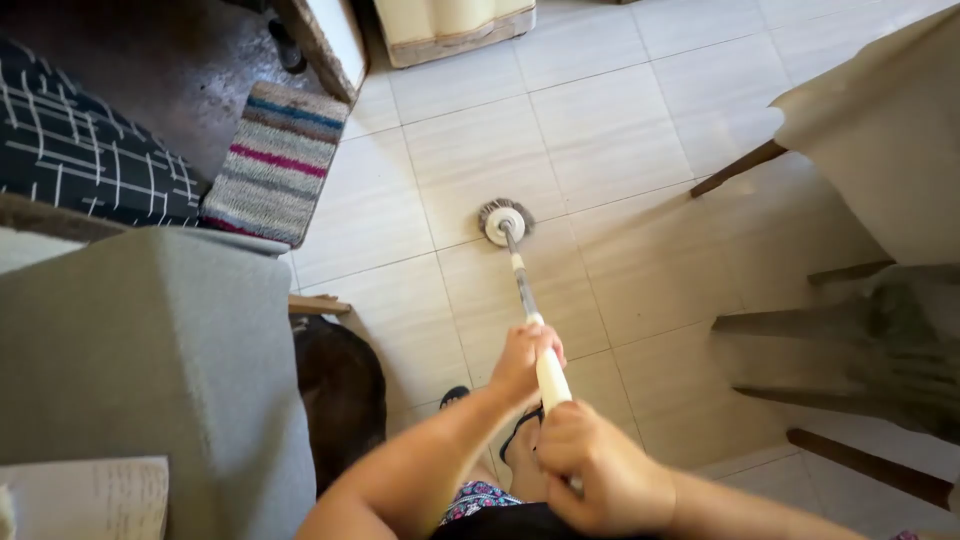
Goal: Clean the tiled floor using a long-handled brush.
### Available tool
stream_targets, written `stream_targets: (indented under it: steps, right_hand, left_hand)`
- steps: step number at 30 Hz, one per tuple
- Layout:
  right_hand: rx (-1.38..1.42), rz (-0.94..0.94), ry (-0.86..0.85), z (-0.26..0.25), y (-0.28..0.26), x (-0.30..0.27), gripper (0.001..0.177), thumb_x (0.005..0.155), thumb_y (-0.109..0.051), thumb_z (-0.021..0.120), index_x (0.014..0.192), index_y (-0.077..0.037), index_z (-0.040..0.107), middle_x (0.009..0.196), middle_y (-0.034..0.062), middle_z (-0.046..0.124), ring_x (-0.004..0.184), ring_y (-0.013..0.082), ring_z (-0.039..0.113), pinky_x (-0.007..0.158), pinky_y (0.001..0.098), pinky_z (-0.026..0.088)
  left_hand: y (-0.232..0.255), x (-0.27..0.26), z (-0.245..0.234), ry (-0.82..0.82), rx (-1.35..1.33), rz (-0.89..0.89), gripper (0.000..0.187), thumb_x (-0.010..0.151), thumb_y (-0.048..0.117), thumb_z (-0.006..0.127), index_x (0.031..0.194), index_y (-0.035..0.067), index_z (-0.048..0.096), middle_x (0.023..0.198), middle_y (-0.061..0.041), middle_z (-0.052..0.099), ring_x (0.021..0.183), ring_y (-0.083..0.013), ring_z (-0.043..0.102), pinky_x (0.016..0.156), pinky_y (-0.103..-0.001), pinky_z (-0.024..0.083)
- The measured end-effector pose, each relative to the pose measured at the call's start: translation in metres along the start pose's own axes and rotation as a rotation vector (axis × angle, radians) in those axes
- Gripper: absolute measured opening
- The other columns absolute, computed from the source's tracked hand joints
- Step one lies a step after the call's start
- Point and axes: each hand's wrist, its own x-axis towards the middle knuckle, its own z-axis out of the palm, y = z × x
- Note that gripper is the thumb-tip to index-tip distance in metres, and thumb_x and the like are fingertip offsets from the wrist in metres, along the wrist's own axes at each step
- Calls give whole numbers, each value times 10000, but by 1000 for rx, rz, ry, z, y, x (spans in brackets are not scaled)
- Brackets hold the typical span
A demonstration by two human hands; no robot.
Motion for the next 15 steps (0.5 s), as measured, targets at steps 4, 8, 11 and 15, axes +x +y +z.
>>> stream_targets:
  steps: [4, 8, 11, 15]
  right_hand:
    - [-57, -25, 114, -2, 39, 1, 146, 685, -21, 652, 677, -94, 527, 710, 73, 571, 726, 321, 580, 743, 428, 466]
    - [-149, 92, 204, -4, 110, 21, 219, 697, -4, 666, 615, -85, 481, 640, 73, 535, 668, 315, 537, 687, 423, 421]
    - [-189, 82, 300, -11, 123, 23, 222, 726, 16, 639, 635, -78, 459, 658, 76, 519, 691, 316, 524, 730, 415, 427]
    - [-134, 109, 237, -16, 103, -28, 203, 710, 33, 638, 632, -80, 490, 673, 73, 543, 706, 311, 538, 724, 418, 412]
  left_hand:
    - [-17, 25, 9, 45, 99, 40, 359, 975, 224, 457, 688, 89, 626, 686, -76, 663, 692, -251, 646, 689, -394, 520]
    - [-75, 96, -5, -13, -31, -76, 394, 987, 254, 464, 683, 86, 650, 646, -72, 645, 626, -206, 637, 606, -353, 509]
    - [-90, 121, -1, -45, 25, -20, 317, 941, 233, 492, 713, 76, 646, 695, -75, 642, 641, -203, 632, 597, -349, 512]
    - [-78, 90, 40, -30, -132, -151, 420, 997, 263, 469, 668, 74, 648, 617, -75, 636, 586, -200, 631, 566, -336, 509]
